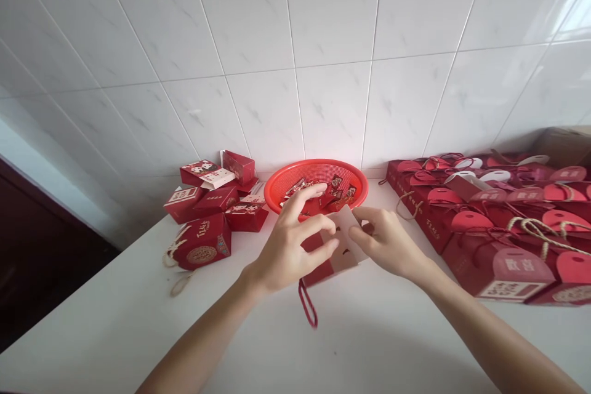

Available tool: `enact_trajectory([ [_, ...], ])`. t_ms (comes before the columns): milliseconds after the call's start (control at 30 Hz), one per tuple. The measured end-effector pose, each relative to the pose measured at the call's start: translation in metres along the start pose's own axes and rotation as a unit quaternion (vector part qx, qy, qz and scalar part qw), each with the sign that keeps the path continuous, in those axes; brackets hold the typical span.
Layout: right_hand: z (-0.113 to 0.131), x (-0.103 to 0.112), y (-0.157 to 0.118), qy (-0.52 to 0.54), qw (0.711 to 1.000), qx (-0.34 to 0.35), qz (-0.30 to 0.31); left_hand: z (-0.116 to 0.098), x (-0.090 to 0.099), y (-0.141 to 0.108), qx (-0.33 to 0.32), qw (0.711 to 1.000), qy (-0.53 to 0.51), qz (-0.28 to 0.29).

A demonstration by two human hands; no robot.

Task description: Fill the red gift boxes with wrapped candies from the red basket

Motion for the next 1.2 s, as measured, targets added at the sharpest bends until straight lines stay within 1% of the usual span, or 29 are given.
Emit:
enact_trajectory([
  [100,-0.006,-0.009,0.003,-0.012,1.0,-0.002,0.026,0.007,-0.013,-0.002,0.019,0.999,0.036,0.033],
  [200,-0.013,-0.012,0.008,-0.015,0.999,-0.011,0.04,0.03,-0.025,-0.01,0.081,0.99,0.077,0.087],
  [267,-0.02,-0.01,0.012,-0.022,0.999,-0.016,0.045,0.05,-0.031,-0.019,0.134,0.979,0.066,0.136],
  [367,-0.037,-0.006,0.021,-0.022,0.997,-0.04,0.064,0.077,-0.036,-0.034,0.2,0.954,-0.004,0.223],
  [400,-0.044,-0.006,0.024,-0.005,0.995,-0.056,0.083,0.084,-0.036,-0.038,0.213,0.946,-0.03,0.244],
  [467,-0.06,-0.013,0.027,0.057,0.983,-0.094,0.15,0.095,-0.033,-0.042,0.232,0.933,-0.081,0.264],
  [533,-0.072,-0.026,0.027,0.128,0.955,-0.131,0.232,0.103,-0.032,-0.045,0.252,0.918,-0.136,0.275],
  [600,-0.082,-0.038,0.024,0.175,0.925,-0.16,0.297,0.108,-0.035,-0.049,0.273,0.899,-0.179,0.292],
  [667,-0.088,-0.046,0.021,0.193,0.907,-0.174,0.332,0.109,-0.038,-0.052,0.286,0.884,-0.2,0.311],
  [700,-0.09,-0.047,0.021,0.191,0.906,-0.176,0.335,0.108,-0.037,-0.053,0.289,0.88,-0.202,0.317],
  [767,-0.093,-0.045,0.023,0.168,0.918,-0.168,0.319,0.106,-0.033,-0.053,0.288,0.879,-0.197,0.324],
  [833,-0.091,-0.036,0.027,0.135,0.937,-0.144,0.288,0.106,-0.022,-0.047,0.278,0.89,-0.18,0.312],
  [933,-0.077,-0.016,0.037,0.111,0.962,-0.089,0.233,0.119,-0.004,-0.022,0.271,0.919,-0.158,0.241],
  [967,-0.07,-0.008,0.043,0.116,0.968,-0.072,0.209,0.126,-0.003,-0.012,0.269,0.923,-0.163,0.22],
  [1000,-0.063,0.0,0.049,0.127,0.973,-0.056,0.182,0.133,-0.008,-0.001,0.265,0.925,-0.171,0.211],
  [1033,-0.057,0.008,0.056,0.145,0.977,-0.043,0.153,0.138,-0.02,0.01,0.258,0.923,-0.182,0.222],
  [1067,-0.051,0.016,0.064,0.168,0.978,-0.032,0.121,0.141,-0.038,0.018,0.243,0.917,-0.179,0.259],
  [1100,-0.047,0.022,0.072,0.196,0.977,-0.022,0.088,0.145,-0.059,0.024,0.23,0.908,-0.157,0.313],
  [1167,-0.044,0.028,0.088,0.254,0.967,-0.015,0.025,0.154,-0.108,0.021,0.227,0.863,-0.1,0.44],
  [1200,-0.046,0.028,0.095,0.28,0.96,-0.019,-0.001,0.154,-0.13,0.019,0.208,0.845,-0.087,0.485],
])
Point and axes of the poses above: each hand's wrist, its own y-axis towards the middle knuckle, its own x-axis out of the back of the hand, z = x × y, the point moved 10 cm from there along y, towards the middle knuckle, and after that the axes turned 8 degrees about -x, right-handed, at the moved point
